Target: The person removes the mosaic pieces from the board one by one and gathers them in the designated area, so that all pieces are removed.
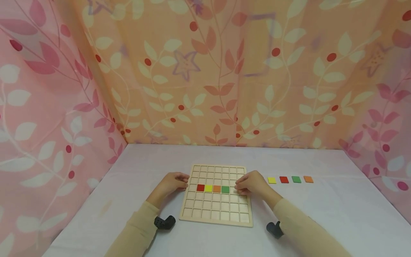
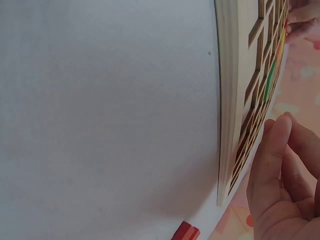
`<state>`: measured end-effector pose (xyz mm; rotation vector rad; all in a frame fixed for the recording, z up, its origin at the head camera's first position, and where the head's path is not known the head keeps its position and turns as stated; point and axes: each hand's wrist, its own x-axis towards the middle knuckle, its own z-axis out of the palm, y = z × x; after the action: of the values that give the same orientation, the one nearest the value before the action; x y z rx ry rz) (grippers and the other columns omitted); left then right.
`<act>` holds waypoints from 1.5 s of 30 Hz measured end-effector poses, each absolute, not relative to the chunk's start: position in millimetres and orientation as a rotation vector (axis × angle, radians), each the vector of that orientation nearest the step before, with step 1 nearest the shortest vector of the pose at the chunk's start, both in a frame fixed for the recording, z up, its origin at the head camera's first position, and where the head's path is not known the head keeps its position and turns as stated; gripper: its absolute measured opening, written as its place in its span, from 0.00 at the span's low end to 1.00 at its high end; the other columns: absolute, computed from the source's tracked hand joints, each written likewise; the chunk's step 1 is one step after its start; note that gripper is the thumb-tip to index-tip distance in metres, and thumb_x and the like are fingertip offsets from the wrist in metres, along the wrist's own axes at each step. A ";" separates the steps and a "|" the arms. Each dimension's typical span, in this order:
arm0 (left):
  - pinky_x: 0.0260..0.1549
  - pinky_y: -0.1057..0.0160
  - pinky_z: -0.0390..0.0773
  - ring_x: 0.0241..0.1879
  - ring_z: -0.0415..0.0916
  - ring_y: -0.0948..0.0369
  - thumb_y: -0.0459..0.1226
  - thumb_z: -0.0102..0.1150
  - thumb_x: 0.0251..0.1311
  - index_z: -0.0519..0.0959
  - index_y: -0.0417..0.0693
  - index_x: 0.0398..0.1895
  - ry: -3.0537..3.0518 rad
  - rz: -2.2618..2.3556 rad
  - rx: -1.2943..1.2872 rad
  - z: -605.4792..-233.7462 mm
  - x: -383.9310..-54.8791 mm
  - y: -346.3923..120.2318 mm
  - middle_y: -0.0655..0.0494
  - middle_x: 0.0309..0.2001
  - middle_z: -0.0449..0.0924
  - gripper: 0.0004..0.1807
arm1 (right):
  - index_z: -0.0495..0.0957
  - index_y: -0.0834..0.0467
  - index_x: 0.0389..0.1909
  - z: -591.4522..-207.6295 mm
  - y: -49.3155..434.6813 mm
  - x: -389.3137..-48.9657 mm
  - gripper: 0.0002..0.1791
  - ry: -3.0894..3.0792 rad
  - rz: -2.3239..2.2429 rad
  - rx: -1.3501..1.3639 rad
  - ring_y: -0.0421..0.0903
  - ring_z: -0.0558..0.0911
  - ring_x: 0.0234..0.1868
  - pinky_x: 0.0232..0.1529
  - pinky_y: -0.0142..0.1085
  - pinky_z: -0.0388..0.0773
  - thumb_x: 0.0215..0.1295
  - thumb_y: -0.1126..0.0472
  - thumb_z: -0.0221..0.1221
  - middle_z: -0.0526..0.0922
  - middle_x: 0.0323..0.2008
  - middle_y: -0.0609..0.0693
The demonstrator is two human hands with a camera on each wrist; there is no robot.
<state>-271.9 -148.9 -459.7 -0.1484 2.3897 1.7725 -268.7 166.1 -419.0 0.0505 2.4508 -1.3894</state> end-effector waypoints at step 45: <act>0.31 0.68 0.83 0.29 0.76 0.64 0.21 0.64 0.54 0.81 0.32 0.48 2.391 1.773 -0.155 -456.5 -271.2 -147.5 0.51 0.34 0.80 0.17 | 0.85 0.68 0.39 -426.9 141.9 -273.9 0.11 2.335 -1.405 0.038 0.39 0.80 0.19 0.26 0.30 0.83 0.56 0.67 0.70 0.83 0.20 0.49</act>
<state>-271.2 -147.5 -456.5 -0.1547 2.3908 1.7730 -273.9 141.9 -426.9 0.0375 2.3353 -1.4055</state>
